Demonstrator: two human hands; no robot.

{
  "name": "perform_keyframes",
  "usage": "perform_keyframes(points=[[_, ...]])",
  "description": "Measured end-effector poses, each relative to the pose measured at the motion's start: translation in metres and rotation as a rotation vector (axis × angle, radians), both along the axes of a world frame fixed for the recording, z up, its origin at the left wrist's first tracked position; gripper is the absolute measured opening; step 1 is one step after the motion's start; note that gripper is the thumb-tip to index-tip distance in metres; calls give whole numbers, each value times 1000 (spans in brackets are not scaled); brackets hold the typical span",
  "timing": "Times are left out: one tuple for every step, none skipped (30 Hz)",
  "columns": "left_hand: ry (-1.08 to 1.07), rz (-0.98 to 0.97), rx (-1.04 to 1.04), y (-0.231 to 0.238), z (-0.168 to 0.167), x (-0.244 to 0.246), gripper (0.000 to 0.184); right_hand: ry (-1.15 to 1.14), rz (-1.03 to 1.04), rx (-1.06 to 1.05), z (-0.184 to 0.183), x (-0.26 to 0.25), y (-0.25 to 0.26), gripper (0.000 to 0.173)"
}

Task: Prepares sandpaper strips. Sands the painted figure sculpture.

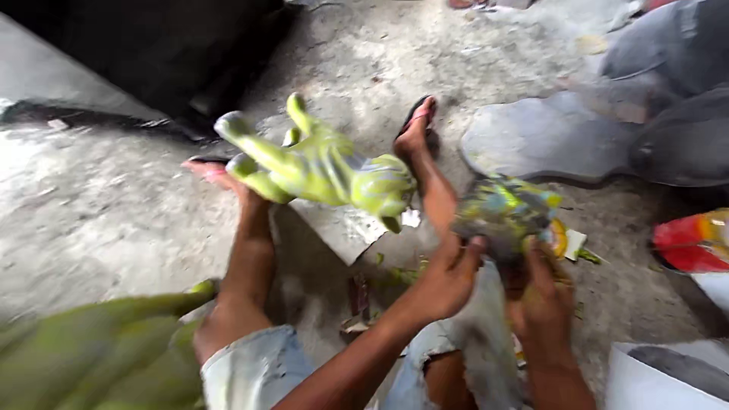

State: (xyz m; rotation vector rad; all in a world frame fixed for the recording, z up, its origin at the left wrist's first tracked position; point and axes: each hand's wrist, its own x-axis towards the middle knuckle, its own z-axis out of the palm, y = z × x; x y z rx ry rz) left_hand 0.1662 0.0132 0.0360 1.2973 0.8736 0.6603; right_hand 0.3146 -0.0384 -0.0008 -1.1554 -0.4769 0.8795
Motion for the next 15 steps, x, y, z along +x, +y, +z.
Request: perform_keyframes(points=[[65, -83, -31, 2, -2, -3, 48, -38, 3, -46, -7, 15, 3, 25], [109, -139, -67, 5, -6, -7, 53, -77, -16, -82, -17, 33, 7, 26], [138, -161, -81, 6, -12, -14, 54, -126, -50, -116, -28, 54, 12, 27], [172, -152, -54, 7, -23, -22, 51, -178, -91, -163, -43, 76, 17, 28], [223, -121, 5, 7, -38, -34, 44, -236, -142, -226, -58, 96, 21, 30], [301, -91, 70, 7, -57, -49, 35, -316, -186, -301, -72, 114, 25, 32], [403, -65, 116, 5, -81, -65, 29, -424, -218, -377, -85, 128, 28, 35], [534, -56, 135, 2, -108, -81, 26, -523, -234, -438, -97, 140, 29, 38], [669, -68, 113, -5, -136, -97, 27, -605, -234, -485, -105, 148, 30, 40], [799, -105, 62, -14, -161, -112, 32, -670, -230, -522, -110, 151, 30, 40], [915, -168, -3, -25, -182, -124, 40, -723, -228, -550, -112, 151, 32, 40], [1006, -229, -55, -38, -198, -132, 48, -763, -228, -570, -114, 150, 33, 40], [1076, -280, -82, -50, -210, -136, 55, -791, -236, -585, -116, 150, 34, 40], [1130, -312, -86, -61, -220, -137, 62, -810, -245, -604, -118, 150, 35, 40], [1173, -334, -82, -70, -227, -137, 68, -820, -247, -628, -120, 151, 36, 41]])
